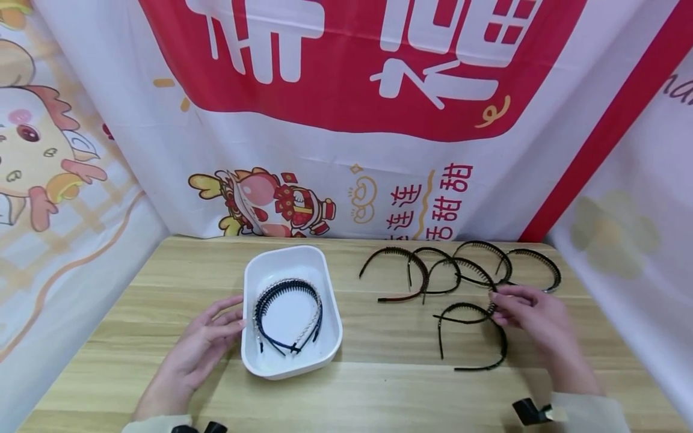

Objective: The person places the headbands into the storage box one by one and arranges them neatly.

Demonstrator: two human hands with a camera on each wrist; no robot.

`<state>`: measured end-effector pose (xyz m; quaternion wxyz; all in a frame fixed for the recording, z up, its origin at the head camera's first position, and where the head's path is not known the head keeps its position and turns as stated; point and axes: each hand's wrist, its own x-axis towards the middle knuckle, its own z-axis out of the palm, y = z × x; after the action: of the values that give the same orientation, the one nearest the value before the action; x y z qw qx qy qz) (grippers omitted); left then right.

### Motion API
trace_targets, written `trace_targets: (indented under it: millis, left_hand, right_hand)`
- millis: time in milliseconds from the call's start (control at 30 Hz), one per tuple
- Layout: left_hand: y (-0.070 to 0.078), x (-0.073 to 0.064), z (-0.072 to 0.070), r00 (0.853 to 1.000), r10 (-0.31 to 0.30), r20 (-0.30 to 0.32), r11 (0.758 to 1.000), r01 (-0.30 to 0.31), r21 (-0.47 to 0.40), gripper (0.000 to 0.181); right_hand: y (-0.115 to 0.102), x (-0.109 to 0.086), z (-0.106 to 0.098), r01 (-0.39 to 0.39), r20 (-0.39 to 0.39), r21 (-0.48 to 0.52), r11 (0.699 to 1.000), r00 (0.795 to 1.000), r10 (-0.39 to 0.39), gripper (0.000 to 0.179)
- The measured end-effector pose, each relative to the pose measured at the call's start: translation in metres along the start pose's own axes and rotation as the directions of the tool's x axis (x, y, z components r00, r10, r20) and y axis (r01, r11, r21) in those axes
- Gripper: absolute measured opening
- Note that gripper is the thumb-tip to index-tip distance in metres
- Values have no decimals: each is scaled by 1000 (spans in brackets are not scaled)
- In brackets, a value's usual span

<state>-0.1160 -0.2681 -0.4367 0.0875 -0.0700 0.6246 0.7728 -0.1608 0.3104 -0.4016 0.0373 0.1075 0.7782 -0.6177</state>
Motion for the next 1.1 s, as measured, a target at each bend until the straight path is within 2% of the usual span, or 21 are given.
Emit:
trace_targets:
  millis: [167, 367, 667, 1100]
  left_hand:
    - [0, -1, 0, 1000, 2, -2, 1000, -2, -4, 46]
    - [0, -2, 1, 1000, -7, -8, 1000, 7, -3, 46]
    - [2, -3, 2, 1000, -14, -17, 1000, 14, 1, 47]
    - [2, -3, 3, 1000, -13, -20, 1000, 13, -11, 47]
  right_hand:
    - [-16, 7, 25, -2, 38, -37, 999, 999, 3, 54]
    - [-30, 14, 51, 12, 73, -28, 1000, 997, -10, 51]
    - [-42, 19, 75, 50, 128, -4, 999, 991, -49, 48]
    - [-57, 20, 114, 64, 169, -35, 997, 984, -58, 43]
